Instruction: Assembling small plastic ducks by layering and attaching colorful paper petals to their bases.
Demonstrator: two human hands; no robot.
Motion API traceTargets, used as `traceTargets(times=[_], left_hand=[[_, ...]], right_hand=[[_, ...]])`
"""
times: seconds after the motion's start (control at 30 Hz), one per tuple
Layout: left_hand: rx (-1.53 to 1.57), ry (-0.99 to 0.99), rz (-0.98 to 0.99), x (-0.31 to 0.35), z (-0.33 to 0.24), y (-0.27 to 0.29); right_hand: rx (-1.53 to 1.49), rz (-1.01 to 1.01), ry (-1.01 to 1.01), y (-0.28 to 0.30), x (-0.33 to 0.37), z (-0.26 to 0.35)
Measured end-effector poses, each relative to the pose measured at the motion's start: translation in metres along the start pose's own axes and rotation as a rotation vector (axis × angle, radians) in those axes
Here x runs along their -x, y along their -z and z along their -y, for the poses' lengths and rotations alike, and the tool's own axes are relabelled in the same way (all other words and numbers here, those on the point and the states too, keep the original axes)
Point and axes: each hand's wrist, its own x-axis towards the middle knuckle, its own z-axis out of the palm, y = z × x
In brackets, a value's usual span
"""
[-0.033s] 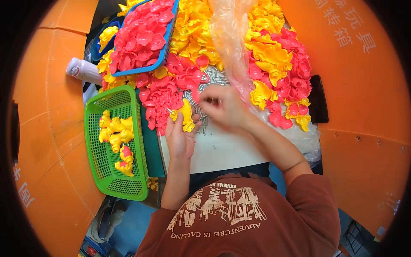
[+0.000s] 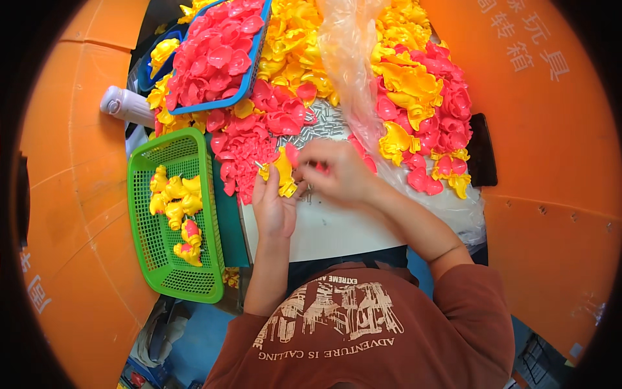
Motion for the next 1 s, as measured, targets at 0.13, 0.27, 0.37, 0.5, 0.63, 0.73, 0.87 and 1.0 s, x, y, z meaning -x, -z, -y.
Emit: traceTargets(times=[0.13, 0.27, 0.37, 0.5, 0.63, 0.73, 0.87, 1.0], left_hand=[[-0.004, -0.122, 0.014, -0.003, 0.013, -0.012], [-0.060, -0.228, 0.023, -0.002, 0.021, -0.016], [-0.091, -0.224, 0.057, 0.000, 0.021, -0.016], [0.134, -0.122, 0.111, 0.003, 0.009, -0.015], [0.038, -0.128, 0.033, 0.001, 0.012, -0.011], [-0.088, -0.158, 0.102, -0.001, 0.015, -0.006], [-0.181, -0.160, 0.108, 0.004, 0.009, -0.013], [0.181, 0.039, 0.305, 0.002, 0.007, -0.005]], right_hand=[[0.119, -0.048, 0.179, -0.012, 0.013, 0.007], [-0.256, -0.018, -0.225, -0.008, 0.020, 0.009], [-0.365, -0.078, -0.339, -0.007, 0.024, 0.010], [-0.050, -0.140, -0.167, 0.002, 0.027, 0.026], [0.012, -0.199, -0.017, -0.001, 0.023, 0.032], [0.136, -0.201, 0.052, 0.000, 0.017, 0.029], [0.105, -0.161, -0.044, -0.002, 0.019, 0.017], [-0.060, -0.176, -0.203, -0.007, 0.021, 0.016]])
